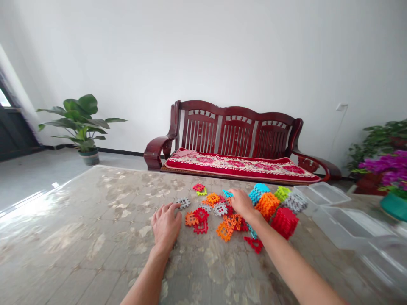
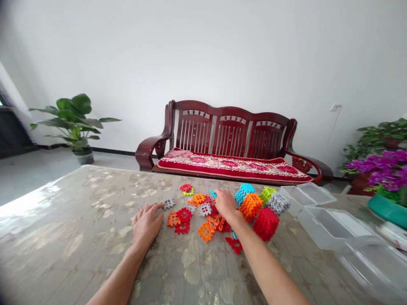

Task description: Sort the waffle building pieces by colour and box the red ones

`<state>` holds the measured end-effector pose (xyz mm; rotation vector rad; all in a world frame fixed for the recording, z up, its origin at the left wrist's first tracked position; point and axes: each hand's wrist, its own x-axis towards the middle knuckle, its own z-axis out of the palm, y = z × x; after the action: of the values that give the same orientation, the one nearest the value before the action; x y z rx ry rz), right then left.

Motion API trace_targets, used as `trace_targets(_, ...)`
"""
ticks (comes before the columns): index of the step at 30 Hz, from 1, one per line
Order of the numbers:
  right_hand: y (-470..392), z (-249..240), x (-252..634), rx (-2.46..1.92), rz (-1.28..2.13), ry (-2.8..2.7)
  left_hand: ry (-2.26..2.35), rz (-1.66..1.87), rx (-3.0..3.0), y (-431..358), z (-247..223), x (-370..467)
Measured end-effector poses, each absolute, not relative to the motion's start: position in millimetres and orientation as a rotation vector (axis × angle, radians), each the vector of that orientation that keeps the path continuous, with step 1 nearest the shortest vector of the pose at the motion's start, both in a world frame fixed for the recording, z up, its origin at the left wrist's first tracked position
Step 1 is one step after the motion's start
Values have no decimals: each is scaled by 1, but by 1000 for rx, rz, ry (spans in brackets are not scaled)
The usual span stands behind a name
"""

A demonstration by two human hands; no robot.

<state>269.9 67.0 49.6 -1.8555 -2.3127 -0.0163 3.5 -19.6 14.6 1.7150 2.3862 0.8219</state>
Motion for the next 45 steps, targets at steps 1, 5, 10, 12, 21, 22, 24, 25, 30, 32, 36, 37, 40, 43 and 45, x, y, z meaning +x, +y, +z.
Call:
trace_targets(1,70,52,276,-1894,-41,-2319,2389,818,1713,-20,15,4)
trace_targets(5,78,58,288,-2031,-102,-2379,2391,825,1714,-20,15,4)
trace_targets(10,79,57,286,-2060,-127,-2454,2387,834,1701,-19,14,4)
trace_targets(12,78,56,286,-2045,-141,-2462,2385,828,1700,-19,14,4)
trace_targets(21,62,70,294,-1867,-149,-2327,2372,809,1708,-18,13,2)
trace_targets(22,57,71,295,-1793,-109,-2264,2373,806,1711,-18,13,2)
trace_targets(24,44,67,298,-1624,-8,-2104,2373,800,1717,-18,14,2)
trace_targets(25,37,63,300,-1555,43,-2026,2372,799,1721,-18,14,2)
trace_targets(30,7,30,312,-1511,245,-1892,2371,804,1729,-19,15,3)
trace_targets(32,2,22,315,-1554,273,-1877,2372,802,1730,-20,16,3)
trace_targets(36,-1,29,309,-1622,293,-1911,2369,797,1739,-22,19,5)
trace_targets(37,0,33,304,-1642,291,-1945,2367,794,1738,-22,19,5)
trace_targets(40,1,44,287,-1703,252,-2065,2362,784,1737,-21,18,4)
trace_targets(43,2,47,273,-1751,209,-2181,2363,784,1735,-20,17,3)
trace_targets(45,3,48,267,-1775,177,-2242,2370,790,1729,-19,16,3)
